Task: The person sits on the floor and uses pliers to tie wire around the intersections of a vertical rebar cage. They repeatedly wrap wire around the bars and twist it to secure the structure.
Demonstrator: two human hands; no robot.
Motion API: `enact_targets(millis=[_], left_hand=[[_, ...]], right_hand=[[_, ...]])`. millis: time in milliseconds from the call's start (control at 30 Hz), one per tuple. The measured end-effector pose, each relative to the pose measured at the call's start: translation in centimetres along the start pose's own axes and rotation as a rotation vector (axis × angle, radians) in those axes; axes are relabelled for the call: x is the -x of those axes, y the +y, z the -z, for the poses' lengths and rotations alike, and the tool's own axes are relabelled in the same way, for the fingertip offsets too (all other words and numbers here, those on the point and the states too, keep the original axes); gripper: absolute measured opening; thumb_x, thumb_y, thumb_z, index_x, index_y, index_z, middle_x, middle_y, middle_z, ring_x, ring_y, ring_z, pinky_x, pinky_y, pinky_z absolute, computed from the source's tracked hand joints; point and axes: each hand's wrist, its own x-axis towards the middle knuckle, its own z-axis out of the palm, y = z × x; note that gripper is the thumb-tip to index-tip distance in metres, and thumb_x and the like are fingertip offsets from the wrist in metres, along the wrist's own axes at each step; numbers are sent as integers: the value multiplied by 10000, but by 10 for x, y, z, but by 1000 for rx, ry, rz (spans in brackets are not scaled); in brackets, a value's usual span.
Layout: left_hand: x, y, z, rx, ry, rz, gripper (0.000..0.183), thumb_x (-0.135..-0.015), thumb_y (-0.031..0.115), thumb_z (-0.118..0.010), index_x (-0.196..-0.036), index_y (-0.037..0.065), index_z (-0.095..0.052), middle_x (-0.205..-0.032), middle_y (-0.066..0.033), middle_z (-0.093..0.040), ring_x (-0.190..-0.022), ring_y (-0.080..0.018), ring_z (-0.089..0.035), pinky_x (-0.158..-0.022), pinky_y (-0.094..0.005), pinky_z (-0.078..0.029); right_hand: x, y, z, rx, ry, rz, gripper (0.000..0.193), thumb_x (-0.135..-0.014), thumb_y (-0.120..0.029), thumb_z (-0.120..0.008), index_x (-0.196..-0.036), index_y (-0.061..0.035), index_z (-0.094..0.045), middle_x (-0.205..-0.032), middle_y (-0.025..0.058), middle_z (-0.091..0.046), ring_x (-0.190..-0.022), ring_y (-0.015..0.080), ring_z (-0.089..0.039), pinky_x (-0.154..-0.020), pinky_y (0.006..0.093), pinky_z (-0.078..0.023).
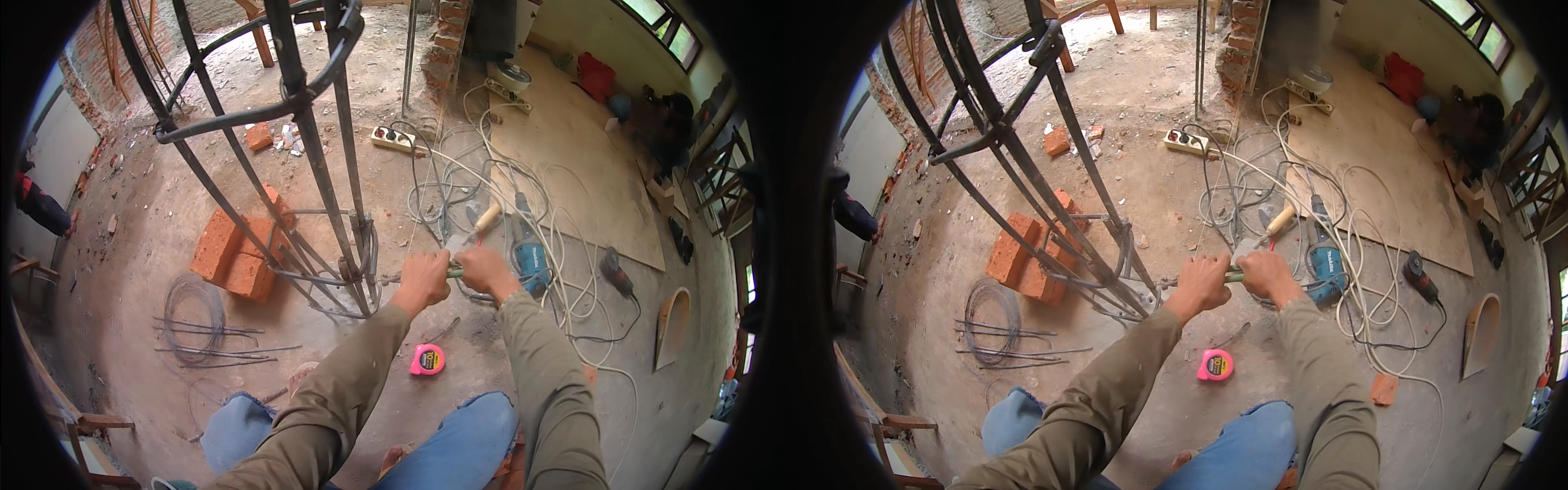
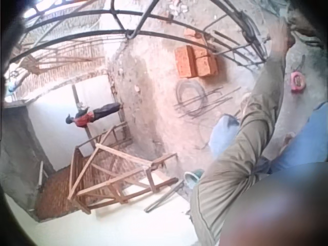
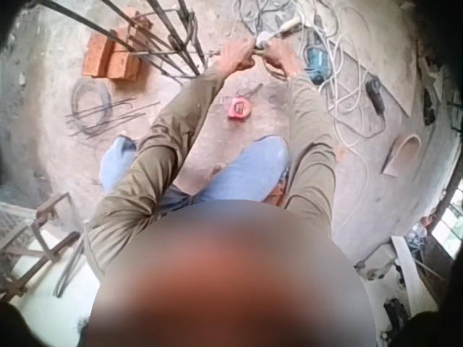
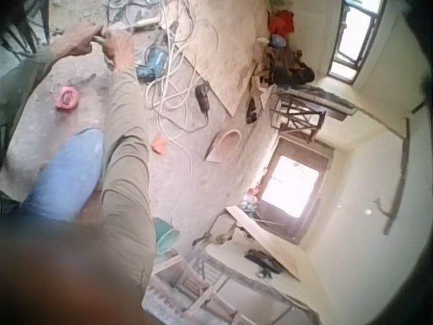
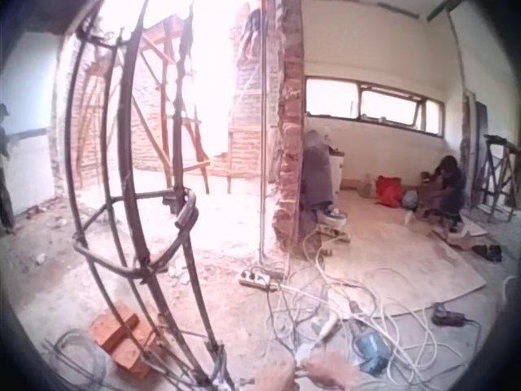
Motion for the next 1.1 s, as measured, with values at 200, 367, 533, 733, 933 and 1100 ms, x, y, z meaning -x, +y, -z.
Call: enact_targets(millis=[200, 367, 533, 733, 933, 1100], left_hand=[[17, 3, -33, -47, -116, -59, 237, -845, 185, -644, -1021, 65, -542, -839, -160, -698, -769, -346, -702, -602, -461, -511], [33, 4, -43, -91, -46, -214, 190, -817, 124, -615, -962, 60, -511, -674, -150, -657, -650, -377, -672, -543, -493, -478], [91, 35, -69, 32, 481, -477, 143, -824, 165, -600, -948, 112, -552, -879, -107, -567, -975, -269, -541, -886, -445, -366], [113, 53, -88, 1125, 60, 491, 317, -957, 261, -630, -1147, 9, -600, -1068, -102, -656, -983, -252, -644, -824, -402, -530], [107, 58, -98, 1598, 6, 599, 232, -1008, 172, -555, -1092, -24, -648, -939, -82, -692, -807, -166, -693, -697, -286, -583], [122, 59, -112, 1428, -23, 628, 213, -999, 142, -560, -989, -47, -658, -893, -100, -688, -751, -155, -693, -642, -259, -585]], right_hand=[[21, 3, 28, -403, -508, -193, 514, -665, -397, -864, -933, 13, -708, -793, 184, -699, -710, 315, -682, -689, 422, -533], [72, -20, -8, -108, -184, -140, 481, -627, -379, -846, -920, -46, -661, -840, 190, -690, -837, 383, -676, -727, 472, -518], [129, -10, -67, -595, -124, -314, 410, -644, -283, -801, -909, -21, -628, -737, 138, -653, -677, 271, -648, -631, 391, -513], [182, -16, -98, -1416, -175, -555, 370, -685, -163, -755, -958, -13, -555, -732, 27, -558, -609, 122, -573, -540, 267, -481], [187, -24, -109, -1783, -306, -453, 445, -696, -71, -656, -1121, 24, -565, -976, 90, -588, -903, 166, -589, -757, 301, -503], [199, -36, -133, -1348, 15, -378, 592, -686, -55, -626, -1268, 23, -553, -1099, 117, -606, -1047, 248, -580, -935, 335, -462]])
